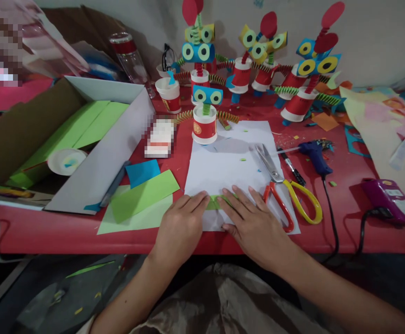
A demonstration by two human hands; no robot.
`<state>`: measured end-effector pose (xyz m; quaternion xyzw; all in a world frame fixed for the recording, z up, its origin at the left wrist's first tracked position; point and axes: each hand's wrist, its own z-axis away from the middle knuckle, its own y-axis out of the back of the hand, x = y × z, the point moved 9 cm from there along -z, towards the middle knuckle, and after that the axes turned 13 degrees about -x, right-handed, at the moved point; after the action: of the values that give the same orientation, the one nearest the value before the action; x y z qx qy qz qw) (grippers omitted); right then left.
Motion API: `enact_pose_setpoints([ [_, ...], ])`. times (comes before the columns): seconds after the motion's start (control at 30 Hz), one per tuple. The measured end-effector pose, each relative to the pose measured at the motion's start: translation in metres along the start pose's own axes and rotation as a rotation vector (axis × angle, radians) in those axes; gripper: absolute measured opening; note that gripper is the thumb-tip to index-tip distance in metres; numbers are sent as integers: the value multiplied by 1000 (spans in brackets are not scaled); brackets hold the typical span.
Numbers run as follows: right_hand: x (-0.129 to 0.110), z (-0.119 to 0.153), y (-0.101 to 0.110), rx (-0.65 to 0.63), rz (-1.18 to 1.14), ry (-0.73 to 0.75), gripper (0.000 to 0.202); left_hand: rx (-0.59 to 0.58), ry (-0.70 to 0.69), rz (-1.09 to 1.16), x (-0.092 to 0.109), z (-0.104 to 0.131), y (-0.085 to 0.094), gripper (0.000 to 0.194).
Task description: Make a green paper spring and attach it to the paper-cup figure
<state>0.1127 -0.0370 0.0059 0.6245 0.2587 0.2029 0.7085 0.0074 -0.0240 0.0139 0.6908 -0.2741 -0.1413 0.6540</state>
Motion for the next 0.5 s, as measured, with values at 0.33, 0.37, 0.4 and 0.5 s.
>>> enact_pose_setpoints([
  [0.33, -6, -4, 3, 23, 2, 82, 44, -4, -19, -201, -14, 8, 14, 40],
  [0.37, -5, -4, 3, 21, 2, 81, 44, 8, -29, -210, -14, 10, 15, 40],
  [0.4, -4, -3, 2, 16, 0, 77, 44, 19, -38, -215, -14, 11, 15, 39],
  [0.5, -2, -3, -2, -7, -14, 64, 45, 34, -41, -195, -16, 14, 12, 35],
])
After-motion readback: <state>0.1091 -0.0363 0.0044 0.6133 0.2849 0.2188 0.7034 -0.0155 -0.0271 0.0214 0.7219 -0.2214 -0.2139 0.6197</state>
